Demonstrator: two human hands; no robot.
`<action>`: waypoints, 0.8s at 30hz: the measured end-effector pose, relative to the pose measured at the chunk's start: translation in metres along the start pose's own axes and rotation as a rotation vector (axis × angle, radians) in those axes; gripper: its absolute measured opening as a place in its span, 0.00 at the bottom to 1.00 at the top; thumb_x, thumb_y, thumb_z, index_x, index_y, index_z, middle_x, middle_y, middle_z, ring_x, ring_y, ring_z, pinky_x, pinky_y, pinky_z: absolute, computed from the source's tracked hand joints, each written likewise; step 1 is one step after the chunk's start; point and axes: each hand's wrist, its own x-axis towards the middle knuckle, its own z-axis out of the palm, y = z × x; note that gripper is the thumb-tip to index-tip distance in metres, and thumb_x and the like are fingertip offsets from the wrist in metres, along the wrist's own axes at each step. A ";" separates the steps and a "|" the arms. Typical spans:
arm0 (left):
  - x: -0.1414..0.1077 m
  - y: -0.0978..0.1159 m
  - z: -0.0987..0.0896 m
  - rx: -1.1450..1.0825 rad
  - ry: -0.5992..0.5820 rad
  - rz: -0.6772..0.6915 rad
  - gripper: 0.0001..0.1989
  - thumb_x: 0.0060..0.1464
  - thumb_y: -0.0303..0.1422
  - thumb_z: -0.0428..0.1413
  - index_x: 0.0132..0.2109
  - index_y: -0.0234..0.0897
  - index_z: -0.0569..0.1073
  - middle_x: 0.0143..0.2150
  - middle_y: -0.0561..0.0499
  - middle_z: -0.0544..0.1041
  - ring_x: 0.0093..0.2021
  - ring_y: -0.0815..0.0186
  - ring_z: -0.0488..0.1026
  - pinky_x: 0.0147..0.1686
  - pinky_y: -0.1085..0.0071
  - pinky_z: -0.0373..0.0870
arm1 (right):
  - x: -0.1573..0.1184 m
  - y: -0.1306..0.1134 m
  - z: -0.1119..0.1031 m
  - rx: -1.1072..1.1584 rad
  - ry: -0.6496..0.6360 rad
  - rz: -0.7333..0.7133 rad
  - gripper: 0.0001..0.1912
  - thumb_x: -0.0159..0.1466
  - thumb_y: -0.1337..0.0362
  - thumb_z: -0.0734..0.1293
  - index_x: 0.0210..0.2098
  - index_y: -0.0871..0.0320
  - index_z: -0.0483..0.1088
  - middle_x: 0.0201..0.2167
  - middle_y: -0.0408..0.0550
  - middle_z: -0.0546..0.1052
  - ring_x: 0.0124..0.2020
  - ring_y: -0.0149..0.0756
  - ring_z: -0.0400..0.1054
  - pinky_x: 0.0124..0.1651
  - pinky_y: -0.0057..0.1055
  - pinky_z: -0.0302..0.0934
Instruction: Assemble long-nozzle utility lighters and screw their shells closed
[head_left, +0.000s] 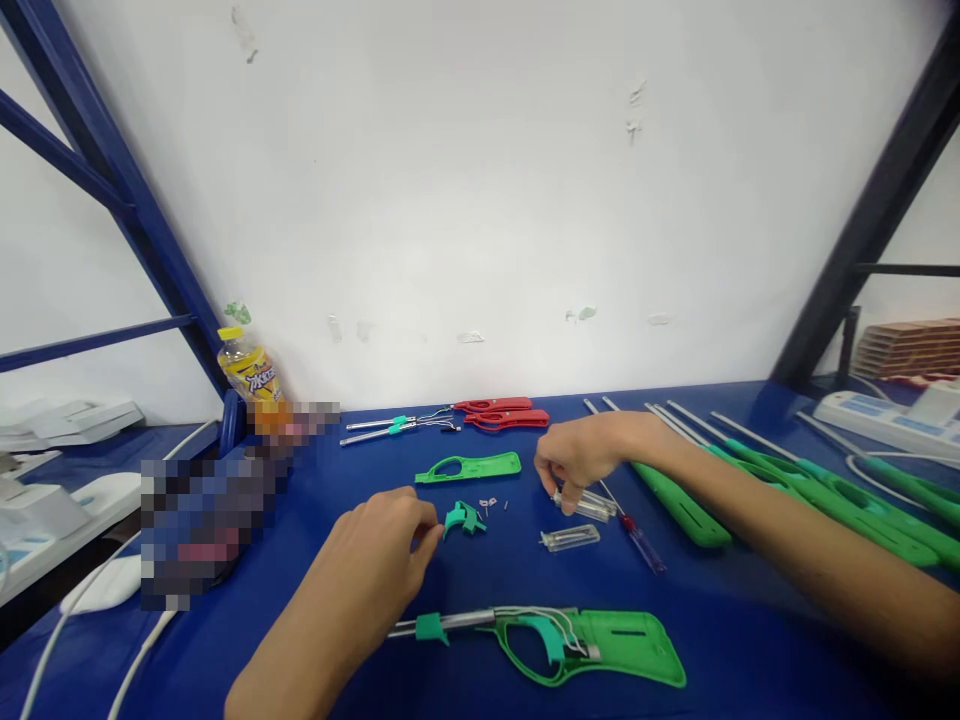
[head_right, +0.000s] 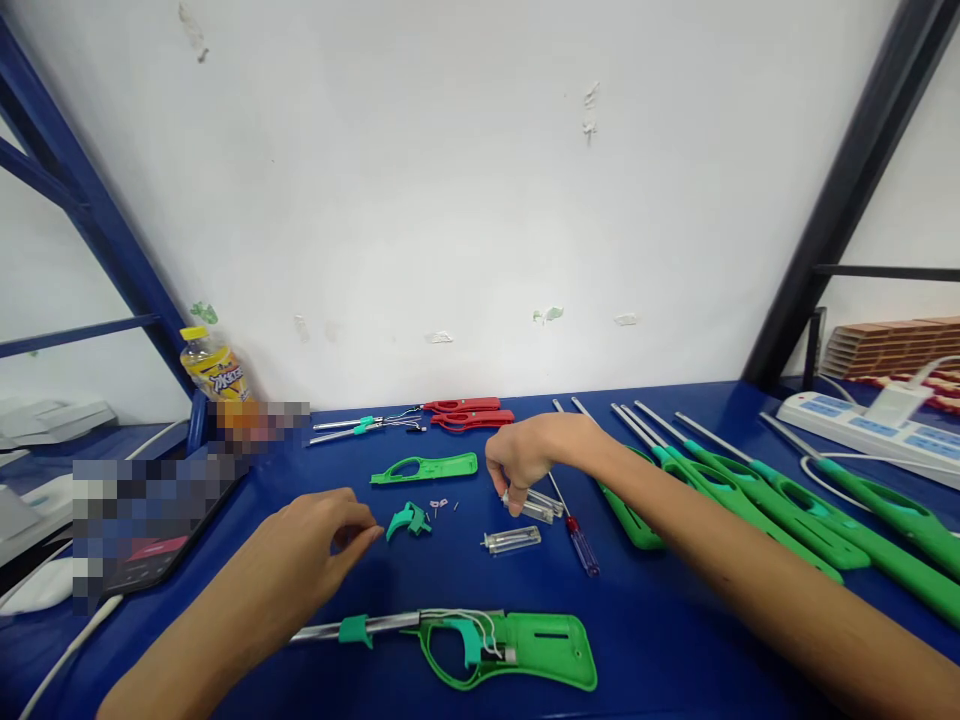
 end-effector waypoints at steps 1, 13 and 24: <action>0.001 0.001 0.000 -0.011 0.017 0.016 0.12 0.69 0.31 0.53 0.39 0.45 0.82 0.43 0.50 0.81 0.42 0.58 0.79 0.37 0.66 0.63 | -0.001 -0.001 -0.002 0.004 0.003 -0.011 0.20 0.51 0.52 0.81 0.38 0.55 0.82 0.35 0.46 0.80 0.35 0.41 0.73 0.34 0.34 0.60; 0.006 0.004 0.004 -0.162 0.153 0.165 0.11 0.67 0.30 0.53 0.41 0.42 0.82 0.38 0.51 0.85 0.35 0.57 0.80 0.34 0.67 0.64 | -0.004 -0.005 -0.009 0.121 0.091 -0.177 0.11 0.65 0.66 0.71 0.47 0.58 0.79 0.39 0.49 0.83 0.38 0.39 0.76 0.39 0.34 0.64; 0.015 -0.004 0.016 -0.293 0.438 0.323 0.10 0.68 0.31 0.56 0.46 0.43 0.83 0.43 0.52 0.85 0.42 0.61 0.82 0.39 0.69 0.71 | -0.024 -0.023 -0.015 0.337 0.170 -0.414 0.22 0.75 0.55 0.64 0.65 0.56 0.65 0.44 0.50 0.81 0.42 0.37 0.80 0.43 0.30 0.69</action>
